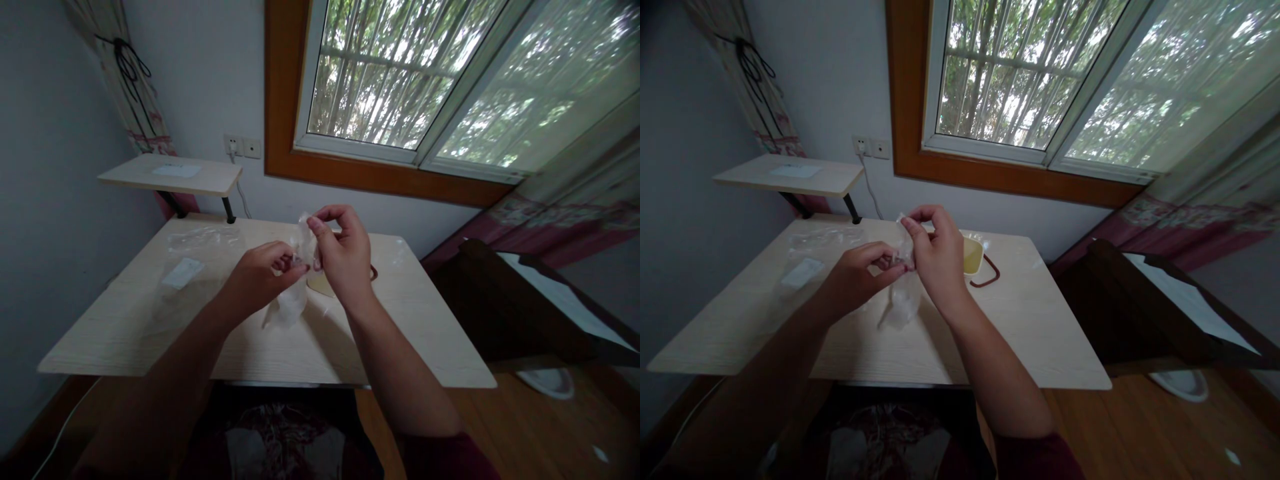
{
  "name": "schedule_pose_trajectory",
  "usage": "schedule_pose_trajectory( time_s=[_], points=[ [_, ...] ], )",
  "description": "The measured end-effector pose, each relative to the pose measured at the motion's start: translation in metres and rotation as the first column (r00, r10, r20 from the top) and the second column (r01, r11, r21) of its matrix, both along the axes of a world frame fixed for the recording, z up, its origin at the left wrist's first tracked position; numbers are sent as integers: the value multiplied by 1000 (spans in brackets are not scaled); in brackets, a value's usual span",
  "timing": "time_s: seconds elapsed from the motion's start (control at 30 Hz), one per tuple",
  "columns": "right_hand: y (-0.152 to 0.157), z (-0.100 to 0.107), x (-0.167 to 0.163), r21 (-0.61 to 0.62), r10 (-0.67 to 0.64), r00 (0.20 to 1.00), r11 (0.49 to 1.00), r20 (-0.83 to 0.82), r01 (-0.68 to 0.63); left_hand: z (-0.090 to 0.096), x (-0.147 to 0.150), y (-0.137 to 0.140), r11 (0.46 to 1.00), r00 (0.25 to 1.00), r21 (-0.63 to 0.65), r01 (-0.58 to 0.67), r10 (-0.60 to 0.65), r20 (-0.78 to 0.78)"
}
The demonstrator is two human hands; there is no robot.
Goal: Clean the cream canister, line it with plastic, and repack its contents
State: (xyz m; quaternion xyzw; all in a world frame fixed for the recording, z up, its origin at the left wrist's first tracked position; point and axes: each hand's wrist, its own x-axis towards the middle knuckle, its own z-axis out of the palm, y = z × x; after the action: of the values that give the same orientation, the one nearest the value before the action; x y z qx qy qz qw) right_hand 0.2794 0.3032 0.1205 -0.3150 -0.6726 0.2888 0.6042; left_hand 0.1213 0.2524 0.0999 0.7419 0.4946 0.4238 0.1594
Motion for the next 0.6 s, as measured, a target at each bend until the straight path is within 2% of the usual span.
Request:
schedule_pose_trajectory(
  time_s=[0.07, 0.17, 0.23, 0.33, 0.47, 0.6],
  points=[
    [3, 2, 2, 35, -42, 999, 999, 20, 41, 3, -3, 2, 997, 999, -53, -50, 50, 0],
    [11, 2, 15, 91, -158, 985, 984, 72, 151, 6, -19, 5, 986, 988, -147, -82, 99, 115],
    [17, 2, 25, 118, -230, 966, 969, 121, 216, 10, -35, 5, 979, 973, -161, -125, 153, 175],
    [22, 0, 38, 153, -298, 940, 950, 168, 274, 16, -56, 5, 956, 950, -135, -261, 279, 141],
    [20, -5, 41, 186, -284, 947, 949, 148, 255, 22, -68, 7, 931, 910, -86, -354, 364, 201],
    [16, -12, 32, 145, -185, 978, 975, 95, 170, 23, -64, 12, 951, 899, -66, -301, 306, 314]
  ],
)
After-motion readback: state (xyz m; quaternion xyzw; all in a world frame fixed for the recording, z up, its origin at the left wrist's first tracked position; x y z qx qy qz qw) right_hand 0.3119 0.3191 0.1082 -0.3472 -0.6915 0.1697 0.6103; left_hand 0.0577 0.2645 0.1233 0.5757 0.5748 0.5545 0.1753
